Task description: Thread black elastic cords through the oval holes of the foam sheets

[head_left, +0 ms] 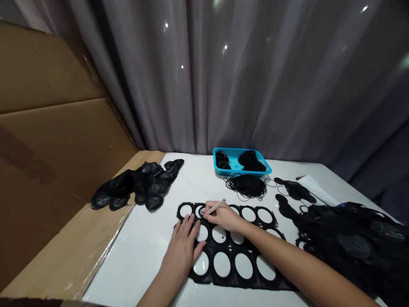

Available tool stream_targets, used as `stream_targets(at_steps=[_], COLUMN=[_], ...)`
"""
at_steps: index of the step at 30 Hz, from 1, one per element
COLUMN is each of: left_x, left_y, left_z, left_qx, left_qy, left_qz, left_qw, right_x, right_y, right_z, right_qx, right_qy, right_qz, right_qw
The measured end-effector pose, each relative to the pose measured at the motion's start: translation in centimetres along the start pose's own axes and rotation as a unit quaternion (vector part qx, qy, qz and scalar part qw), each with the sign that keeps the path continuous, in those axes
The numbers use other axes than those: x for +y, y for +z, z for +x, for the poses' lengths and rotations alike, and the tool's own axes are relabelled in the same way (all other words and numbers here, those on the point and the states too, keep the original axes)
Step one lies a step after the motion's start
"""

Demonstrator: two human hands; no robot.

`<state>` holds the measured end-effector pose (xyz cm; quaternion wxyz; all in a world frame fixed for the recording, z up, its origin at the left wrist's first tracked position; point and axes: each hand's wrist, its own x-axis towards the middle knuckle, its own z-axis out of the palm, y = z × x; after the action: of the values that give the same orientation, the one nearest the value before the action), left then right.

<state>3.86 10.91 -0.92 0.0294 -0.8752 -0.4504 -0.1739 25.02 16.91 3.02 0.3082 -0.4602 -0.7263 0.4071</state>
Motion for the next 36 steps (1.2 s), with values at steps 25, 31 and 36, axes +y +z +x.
stream_targets(at_steps=[25, 31, 36], left_x=[0.3, 0.2, -1.1], left_y=[0.9, 0.6, 0.0], left_z=[-0.3, -0.5, -1.5], left_qx=[0.016, 0.01, 0.062], left_qy=[-0.028, -0.032, -0.069], left_qz=[-0.009, -0.014, -0.013], left_qw=[0.999, 0.999, 0.996], right_x=[2.4, 2.6, 0.9], right_y=[-2.6, -6.1, -1.6], right_z=[3.5, 6.0, 5.4], right_qx=[0.142, 0.221, 0.105], right_qy=[-0.072, 0.018, 0.018], right_qz=[-0.242, -0.171, -0.087], right_qw=[0.957, 0.96, 0.99])
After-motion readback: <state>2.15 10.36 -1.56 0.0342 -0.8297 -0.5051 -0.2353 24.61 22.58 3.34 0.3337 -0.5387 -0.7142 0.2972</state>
